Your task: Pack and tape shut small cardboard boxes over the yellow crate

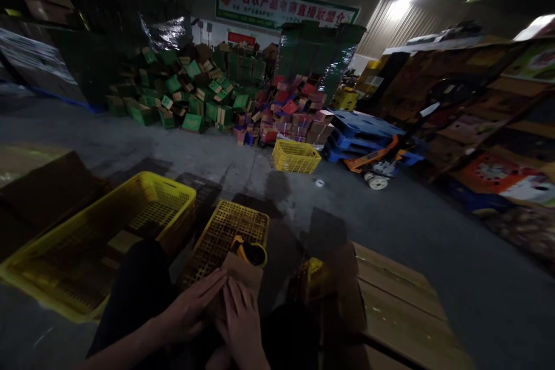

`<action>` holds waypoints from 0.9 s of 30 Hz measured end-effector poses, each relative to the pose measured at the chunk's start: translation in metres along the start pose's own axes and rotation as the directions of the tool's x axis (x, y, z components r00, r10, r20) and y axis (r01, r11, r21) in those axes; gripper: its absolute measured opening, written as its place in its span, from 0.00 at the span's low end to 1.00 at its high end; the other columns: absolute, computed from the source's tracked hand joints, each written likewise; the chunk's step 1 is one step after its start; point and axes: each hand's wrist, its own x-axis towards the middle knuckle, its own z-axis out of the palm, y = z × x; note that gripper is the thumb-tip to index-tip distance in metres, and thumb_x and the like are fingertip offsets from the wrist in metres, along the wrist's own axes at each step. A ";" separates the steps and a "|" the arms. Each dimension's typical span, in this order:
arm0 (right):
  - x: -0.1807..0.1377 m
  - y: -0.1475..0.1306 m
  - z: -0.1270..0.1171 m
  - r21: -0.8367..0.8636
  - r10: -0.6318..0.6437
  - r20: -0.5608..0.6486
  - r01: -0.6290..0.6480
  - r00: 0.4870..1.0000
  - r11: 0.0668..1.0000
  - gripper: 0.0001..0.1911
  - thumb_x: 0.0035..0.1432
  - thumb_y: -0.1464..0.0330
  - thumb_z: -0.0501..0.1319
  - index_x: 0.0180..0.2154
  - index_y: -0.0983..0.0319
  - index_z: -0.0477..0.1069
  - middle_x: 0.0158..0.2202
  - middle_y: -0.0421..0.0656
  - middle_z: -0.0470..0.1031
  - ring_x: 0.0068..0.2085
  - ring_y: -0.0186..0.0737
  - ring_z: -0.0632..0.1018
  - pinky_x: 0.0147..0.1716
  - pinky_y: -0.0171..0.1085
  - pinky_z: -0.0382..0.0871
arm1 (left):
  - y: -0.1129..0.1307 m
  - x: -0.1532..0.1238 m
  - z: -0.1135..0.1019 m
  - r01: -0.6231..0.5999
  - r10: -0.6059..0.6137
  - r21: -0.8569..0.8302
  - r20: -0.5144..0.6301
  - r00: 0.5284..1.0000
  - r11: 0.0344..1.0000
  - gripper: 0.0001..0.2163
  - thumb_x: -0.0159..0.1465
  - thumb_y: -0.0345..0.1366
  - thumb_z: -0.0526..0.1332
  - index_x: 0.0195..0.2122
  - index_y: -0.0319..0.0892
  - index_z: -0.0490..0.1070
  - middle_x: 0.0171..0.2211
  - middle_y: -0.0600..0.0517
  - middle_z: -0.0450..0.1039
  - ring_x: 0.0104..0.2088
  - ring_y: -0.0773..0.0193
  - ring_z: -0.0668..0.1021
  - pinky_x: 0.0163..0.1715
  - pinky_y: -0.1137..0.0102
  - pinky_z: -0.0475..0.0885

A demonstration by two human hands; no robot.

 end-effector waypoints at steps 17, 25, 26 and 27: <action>-0.028 0.019 -0.020 0.037 -0.031 -0.085 0.034 0.996 0.999 0.26 0.66 0.62 0.63 0.63 0.59 0.67 0.58 0.46 0.76 0.57 0.46 0.76 0.55 0.43 0.76 | 0.005 -0.003 -0.006 0.053 -0.060 0.149 0.041 0.997 0.987 0.50 0.56 0.28 0.59 0.75 0.50 0.31 0.76 0.52 0.37 0.74 0.52 0.48 0.70 0.54 0.53; -0.057 0.017 -0.022 0.088 0.144 -0.143 -0.132 0.979 0.987 0.27 0.70 0.64 0.56 0.68 0.58 0.59 0.60 0.48 0.74 0.58 0.48 0.76 0.53 0.44 0.78 | 0.016 0.005 0.001 0.033 -0.022 0.211 -0.054 0.998 0.977 0.47 0.62 0.38 0.63 0.75 0.43 0.33 0.75 0.44 0.40 0.73 0.46 0.48 0.70 0.50 0.47; -0.058 0.013 -0.020 0.103 0.159 -0.142 -0.145 0.977 0.984 0.30 0.70 0.63 0.57 0.69 0.59 0.57 0.61 0.50 0.72 0.59 0.50 0.75 0.53 0.45 0.78 | 0.019 0.009 0.004 0.034 -0.022 0.219 -0.055 0.998 0.975 0.47 0.62 0.40 0.64 0.75 0.42 0.34 0.75 0.43 0.38 0.73 0.44 0.48 0.70 0.49 0.47; -0.057 0.010 -0.018 0.113 0.174 -0.137 -0.159 0.975 0.981 0.32 0.69 0.62 0.57 0.70 0.59 0.54 0.61 0.51 0.71 0.60 0.51 0.74 0.54 0.46 0.78 | 0.022 0.012 0.007 0.026 -0.016 0.225 -0.045 0.999 0.974 0.47 0.62 0.42 0.65 0.75 0.42 0.36 0.75 0.42 0.37 0.73 0.43 0.48 0.70 0.49 0.47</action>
